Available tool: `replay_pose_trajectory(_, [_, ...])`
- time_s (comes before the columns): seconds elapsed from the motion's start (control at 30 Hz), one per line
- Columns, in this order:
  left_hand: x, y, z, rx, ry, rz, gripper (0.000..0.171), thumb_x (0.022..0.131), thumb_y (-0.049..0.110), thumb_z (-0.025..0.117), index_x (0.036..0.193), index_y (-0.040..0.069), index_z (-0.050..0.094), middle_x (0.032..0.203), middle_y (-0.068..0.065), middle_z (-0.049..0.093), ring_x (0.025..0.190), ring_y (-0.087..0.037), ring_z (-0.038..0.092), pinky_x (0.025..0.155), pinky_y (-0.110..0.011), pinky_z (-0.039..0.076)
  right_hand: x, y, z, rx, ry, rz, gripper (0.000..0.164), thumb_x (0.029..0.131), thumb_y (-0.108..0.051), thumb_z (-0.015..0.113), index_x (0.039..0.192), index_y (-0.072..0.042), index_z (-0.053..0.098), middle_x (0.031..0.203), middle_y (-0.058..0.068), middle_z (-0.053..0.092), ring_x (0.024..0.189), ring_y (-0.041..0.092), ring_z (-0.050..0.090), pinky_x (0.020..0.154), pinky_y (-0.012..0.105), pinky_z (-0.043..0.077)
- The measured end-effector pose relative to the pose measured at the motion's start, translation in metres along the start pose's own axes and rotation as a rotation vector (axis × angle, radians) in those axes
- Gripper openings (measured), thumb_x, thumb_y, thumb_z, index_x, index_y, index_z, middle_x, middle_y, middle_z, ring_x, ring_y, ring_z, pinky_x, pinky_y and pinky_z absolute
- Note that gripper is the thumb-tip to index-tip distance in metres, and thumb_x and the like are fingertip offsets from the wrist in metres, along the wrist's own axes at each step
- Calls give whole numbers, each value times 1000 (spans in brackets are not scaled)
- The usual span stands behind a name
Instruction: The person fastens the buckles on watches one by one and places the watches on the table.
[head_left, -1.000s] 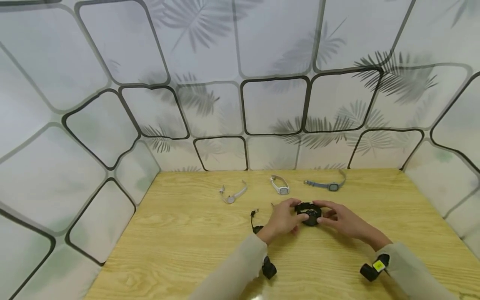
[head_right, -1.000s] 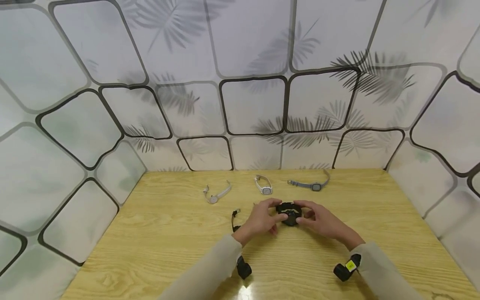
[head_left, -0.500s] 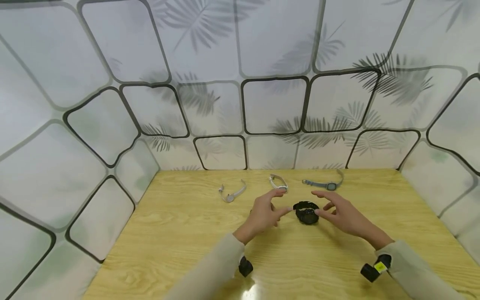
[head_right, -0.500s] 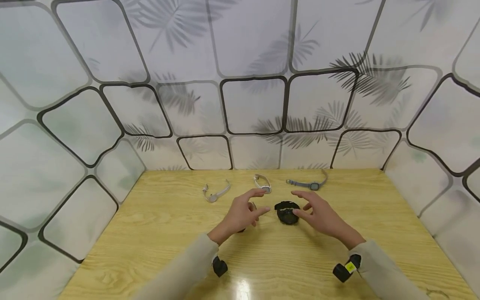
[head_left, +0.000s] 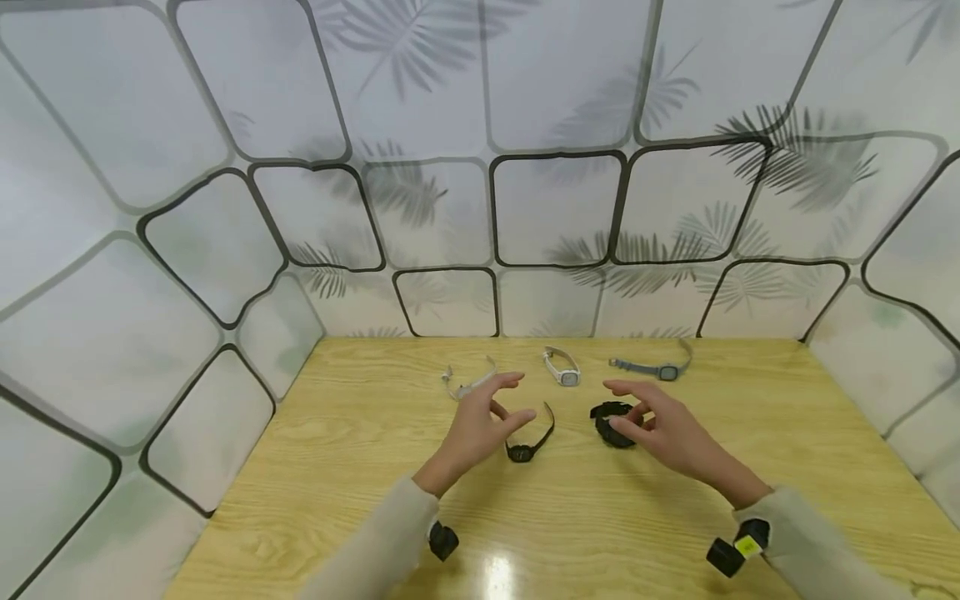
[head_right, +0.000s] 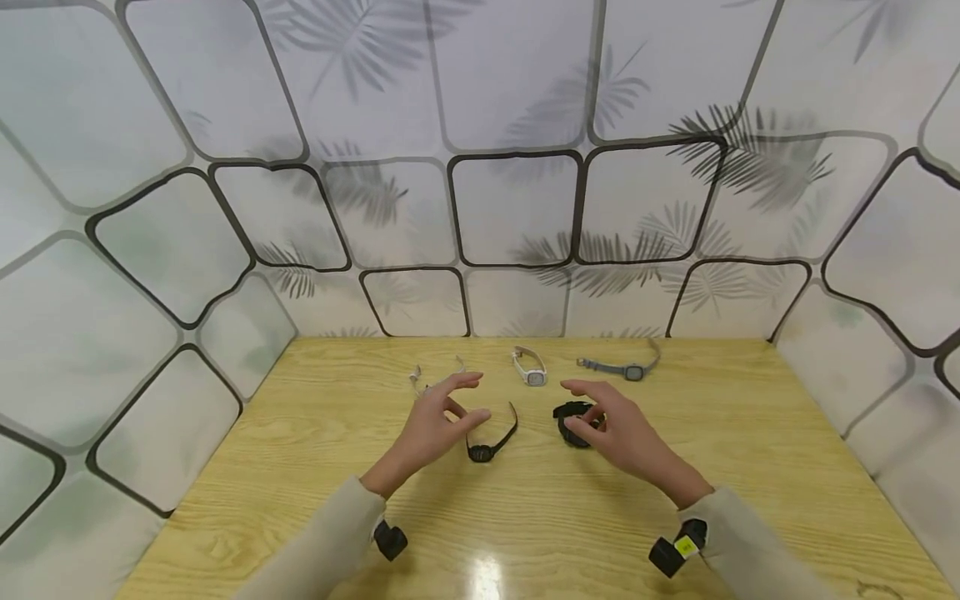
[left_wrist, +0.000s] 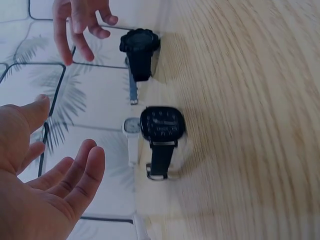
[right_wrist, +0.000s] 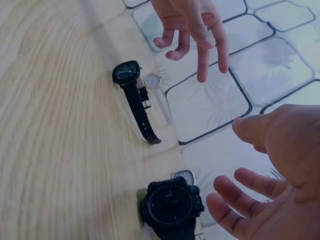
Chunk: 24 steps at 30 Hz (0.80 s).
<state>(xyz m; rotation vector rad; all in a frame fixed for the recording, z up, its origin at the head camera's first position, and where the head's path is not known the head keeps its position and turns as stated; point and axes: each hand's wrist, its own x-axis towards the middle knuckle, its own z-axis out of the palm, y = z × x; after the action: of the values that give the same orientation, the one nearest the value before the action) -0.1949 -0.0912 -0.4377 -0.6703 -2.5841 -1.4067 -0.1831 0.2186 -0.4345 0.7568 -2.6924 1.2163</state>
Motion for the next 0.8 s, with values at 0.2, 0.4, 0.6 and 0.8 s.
replay_pose_trajectory(0.2, [-11, -12, -12, -1, 30, -40, 56, 95, 24, 78, 146, 16, 56, 138, -12, 61, 78, -18, 67, 62, -27, 57, 2, -4, 13, 56, -26, 6, 51, 101, -16, 69, 148, -7, 52, 137, 17, 59, 90, 13, 67, 68, 31, 57])
replay_pose_trajectory(0.4, [-19, -22, -11, -23, 20, -74, 58, 96, 23, 77, 148, 14, 54, 139, -16, 59, 81, -20, 68, 63, -26, 57, 3, -4, 28, 92, -56, 14, 51, 101, -16, 69, 148, -8, 53, 134, 19, 60, 90, 11, 67, 70, 29, 57])
replay_pose_trajectory(0.6, [-21, -24, -11, -39, 33, -65, 58, 95, 20, 78, 147, 11, 55, 137, -19, 59, 84, -23, 69, 62, -24, 57, 7, -4, 37, 125, -106, 47, 52, 101, -22, 69, 149, -10, 51, 137, 22, 58, 93, 14, 68, 70, 29, 57])
replay_pose_trajectory(0.8, [-21, -29, -11, -47, 15, -84, 61, 93, 18, 80, 148, 11, 54, 139, -22, 57, 90, -28, 69, 64, -25, 57, 11, -5, 46, 155, -147, 92, 55, 101, -25, 69, 151, -11, 49, 140, 22, 57, 97, 18, 68, 70, 29, 57])
